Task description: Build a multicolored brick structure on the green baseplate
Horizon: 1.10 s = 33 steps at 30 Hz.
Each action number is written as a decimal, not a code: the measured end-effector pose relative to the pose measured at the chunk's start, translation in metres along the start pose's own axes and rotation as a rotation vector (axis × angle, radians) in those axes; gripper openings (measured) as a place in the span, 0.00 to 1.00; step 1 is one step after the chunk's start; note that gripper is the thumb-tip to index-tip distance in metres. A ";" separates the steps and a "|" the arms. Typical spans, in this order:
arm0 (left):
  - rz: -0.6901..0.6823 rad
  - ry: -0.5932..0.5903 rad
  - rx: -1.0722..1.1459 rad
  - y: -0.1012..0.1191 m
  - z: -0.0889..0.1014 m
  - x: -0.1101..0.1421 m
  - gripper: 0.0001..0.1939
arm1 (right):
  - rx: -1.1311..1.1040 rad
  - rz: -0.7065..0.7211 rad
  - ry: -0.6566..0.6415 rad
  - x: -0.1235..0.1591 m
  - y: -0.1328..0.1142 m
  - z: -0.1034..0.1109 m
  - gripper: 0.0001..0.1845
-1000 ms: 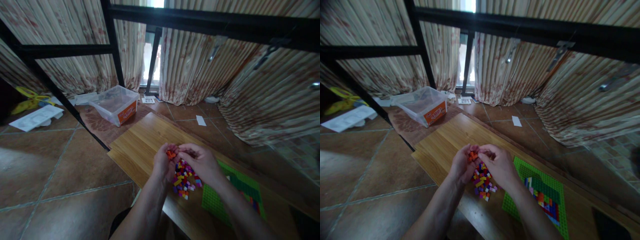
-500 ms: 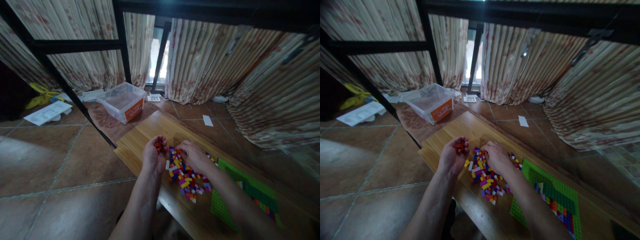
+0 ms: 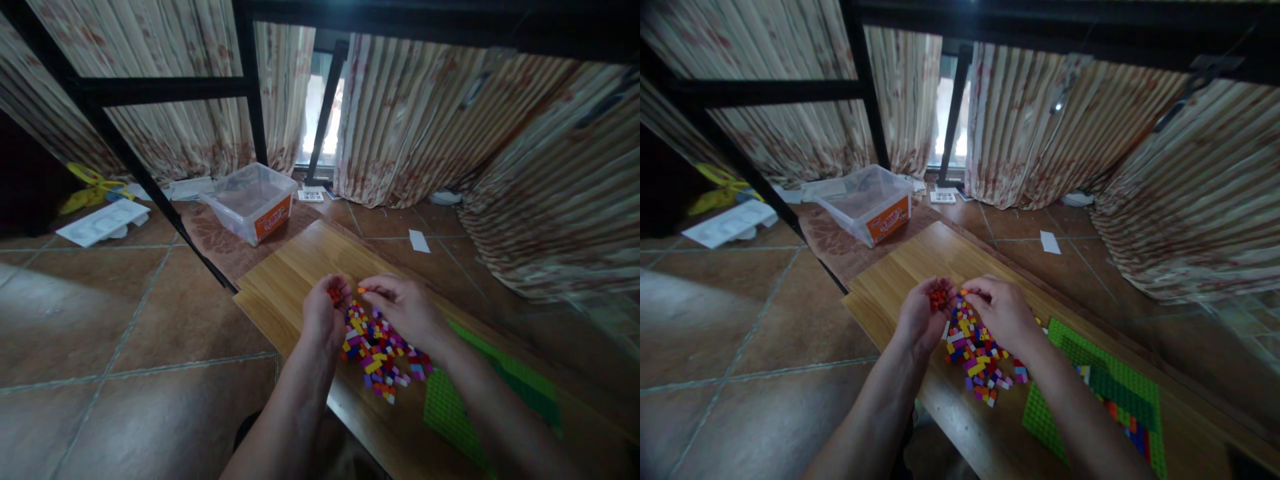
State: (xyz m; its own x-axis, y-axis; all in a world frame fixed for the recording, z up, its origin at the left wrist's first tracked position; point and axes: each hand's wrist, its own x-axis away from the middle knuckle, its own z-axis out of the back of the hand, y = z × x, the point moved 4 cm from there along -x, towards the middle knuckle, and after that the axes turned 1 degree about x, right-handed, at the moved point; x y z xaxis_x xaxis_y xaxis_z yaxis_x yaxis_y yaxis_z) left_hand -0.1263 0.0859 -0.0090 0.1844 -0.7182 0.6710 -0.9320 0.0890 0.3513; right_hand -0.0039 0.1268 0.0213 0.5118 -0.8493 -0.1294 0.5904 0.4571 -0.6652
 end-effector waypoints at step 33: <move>0.063 -0.113 0.053 0.005 0.001 0.001 0.07 | 0.388 -0.276 -0.060 0.018 0.028 -0.028 0.08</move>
State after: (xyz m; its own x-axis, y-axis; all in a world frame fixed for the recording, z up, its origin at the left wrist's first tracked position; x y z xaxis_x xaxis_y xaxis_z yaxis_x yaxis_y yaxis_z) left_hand -0.1315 0.0851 -0.0069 0.0917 -0.7860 0.6114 -0.9564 0.1014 0.2739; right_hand 0.0043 0.1165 -0.0199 0.3318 -0.9412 0.0635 0.8926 0.2914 -0.3440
